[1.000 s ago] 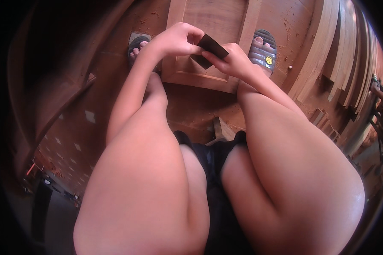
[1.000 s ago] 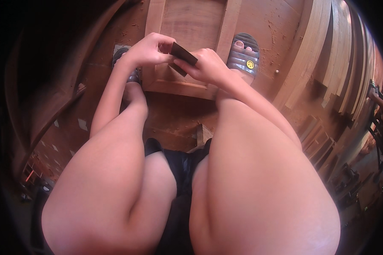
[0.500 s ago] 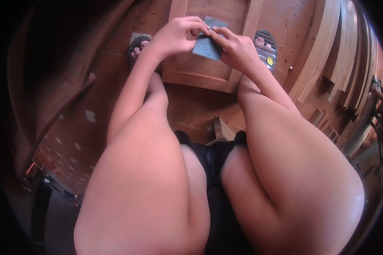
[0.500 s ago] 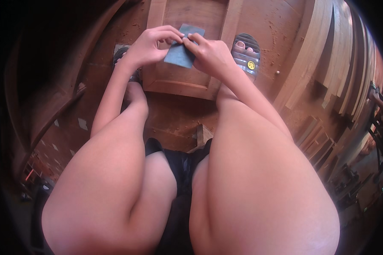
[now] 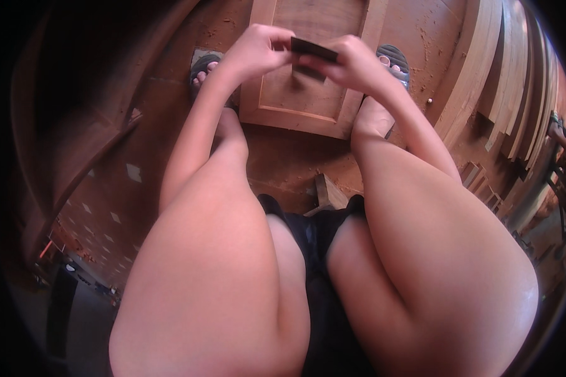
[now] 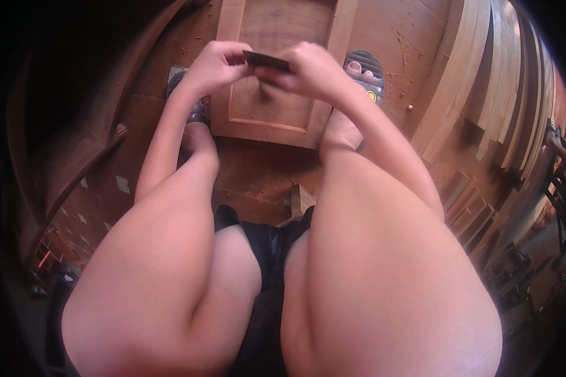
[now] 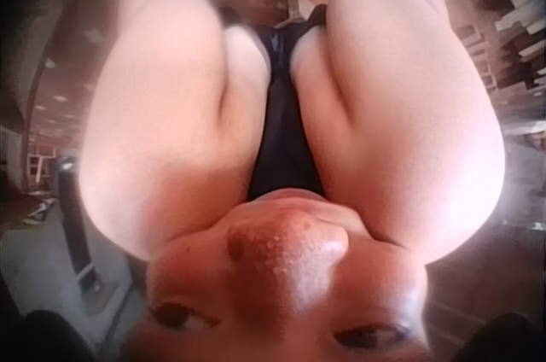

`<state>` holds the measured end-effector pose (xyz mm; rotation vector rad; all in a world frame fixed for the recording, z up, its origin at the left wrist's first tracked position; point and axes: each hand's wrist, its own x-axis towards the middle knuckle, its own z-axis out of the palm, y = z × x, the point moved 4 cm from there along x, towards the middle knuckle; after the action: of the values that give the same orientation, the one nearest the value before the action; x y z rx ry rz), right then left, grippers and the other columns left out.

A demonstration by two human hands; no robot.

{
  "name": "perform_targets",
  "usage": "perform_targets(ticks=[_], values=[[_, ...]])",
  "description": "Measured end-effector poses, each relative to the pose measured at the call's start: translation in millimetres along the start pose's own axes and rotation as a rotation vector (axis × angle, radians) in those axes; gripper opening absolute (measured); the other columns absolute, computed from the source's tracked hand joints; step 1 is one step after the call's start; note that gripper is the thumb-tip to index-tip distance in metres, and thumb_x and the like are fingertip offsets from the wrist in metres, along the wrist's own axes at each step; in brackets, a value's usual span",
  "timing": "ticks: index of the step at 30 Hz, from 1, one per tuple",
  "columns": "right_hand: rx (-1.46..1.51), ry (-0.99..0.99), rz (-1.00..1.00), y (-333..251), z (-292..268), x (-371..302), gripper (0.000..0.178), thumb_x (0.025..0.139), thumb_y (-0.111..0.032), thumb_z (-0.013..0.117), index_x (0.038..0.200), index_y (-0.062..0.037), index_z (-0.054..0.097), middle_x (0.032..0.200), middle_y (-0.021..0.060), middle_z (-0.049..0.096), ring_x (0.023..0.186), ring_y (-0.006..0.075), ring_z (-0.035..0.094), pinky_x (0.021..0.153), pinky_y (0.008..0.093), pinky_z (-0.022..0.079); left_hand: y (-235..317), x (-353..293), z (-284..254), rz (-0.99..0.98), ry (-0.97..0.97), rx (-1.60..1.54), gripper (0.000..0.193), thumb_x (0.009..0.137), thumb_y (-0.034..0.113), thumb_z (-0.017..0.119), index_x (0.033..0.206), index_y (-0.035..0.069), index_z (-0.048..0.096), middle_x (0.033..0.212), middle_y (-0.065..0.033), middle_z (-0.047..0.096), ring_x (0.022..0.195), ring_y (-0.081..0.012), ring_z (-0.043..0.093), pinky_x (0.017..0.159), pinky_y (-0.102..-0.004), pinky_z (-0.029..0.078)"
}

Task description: The person sits on the floor and sands a rectangular wooden frame using a sanding block. They repeatedly rub the sanding block along the edges and flat surfaces of the frame, occasionally repositioning the frame to access different areas.

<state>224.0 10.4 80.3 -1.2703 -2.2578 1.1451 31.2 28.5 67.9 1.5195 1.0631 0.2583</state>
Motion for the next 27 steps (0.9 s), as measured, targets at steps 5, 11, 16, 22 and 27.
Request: perform_targets(ticks=[5, 11, 16, 22, 27], values=[[-0.309, 0.327, -0.316, -24, -37, 9, 0.020, 0.086, -0.023, 0.076, 0.104, -0.0141, 0.077, 0.086, 0.0054, 0.071, 0.075, 0.0291, 0.068, 0.062, 0.0404, 0.055, 21, -2, -16, 0.238, 0.302, 0.086, 0.009, 0.090, 0.006, 0.077, 0.099, 0.005, 0.077, 0.090, 0.0024, 0.071, 0.072, -0.0042, 0.056, 0.065, -0.0223, 0.046], [-0.340, 0.149, -0.396, -13, 3, -18, 0.055, 0.069, -0.013, 0.077, 0.123, -0.0105, 0.069, 0.085, 0.0060, 0.063, 0.075, 0.0263, 0.069, 0.063, 0.0382, 0.056, 15, -3, -10, 0.250, 0.071, 0.125, 0.014, 0.081, -0.007, 0.073, 0.092, 0.001, 0.076, 0.087, -0.0028, 0.067, 0.073, -0.0111, 0.061, 0.065, -0.0258, 0.049], [-0.240, -0.036, -0.362, -22, 29, -33, 0.061, 0.061, -0.010, 0.072, 0.122, -0.0076, 0.071, 0.086, 0.0077, 0.065, 0.076, 0.0279, 0.070, 0.064, 0.0393, 0.057, 25, -13, 0, 0.091, -0.235, 0.263, 0.015, 0.067, -0.005, 0.070, 0.082, -0.001, 0.072, 0.083, -0.0058, 0.063, 0.073, -0.0170, 0.061, 0.066, -0.0316, 0.051], [0.324, 0.215, -0.219, -19, 12, -37, 0.022, 0.080, -0.006, 0.078, 0.102, -0.0051, 0.077, 0.076, 0.0118, 0.067, 0.060, 0.0310, 0.062, 0.053, 0.0373, 0.049, 28, -8, -1, 0.005, -0.247, 0.197, 0.016, 0.080, 0.011, 0.077, 0.092, 0.001, 0.074, 0.090, -0.0084, 0.070, 0.074, -0.0182, 0.063, 0.067, -0.0331, 0.052], [0.049, 0.571, -0.323, -30, -23, -33, 0.021, 0.086, -0.010, 0.080, 0.107, -0.0110, 0.077, 0.078, 0.0070, 0.065, 0.058, 0.0230, 0.061, 0.051, 0.0340, 0.048, 22, -7, -2, -0.083, -0.177, 0.304, 0.048, 0.093, 0.043, 0.073, 0.131, 0.014, 0.070, 0.103, -0.0145, 0.076, 0.088, -0.0246, 0.073, 0.080, -0.0379, 0.057]])
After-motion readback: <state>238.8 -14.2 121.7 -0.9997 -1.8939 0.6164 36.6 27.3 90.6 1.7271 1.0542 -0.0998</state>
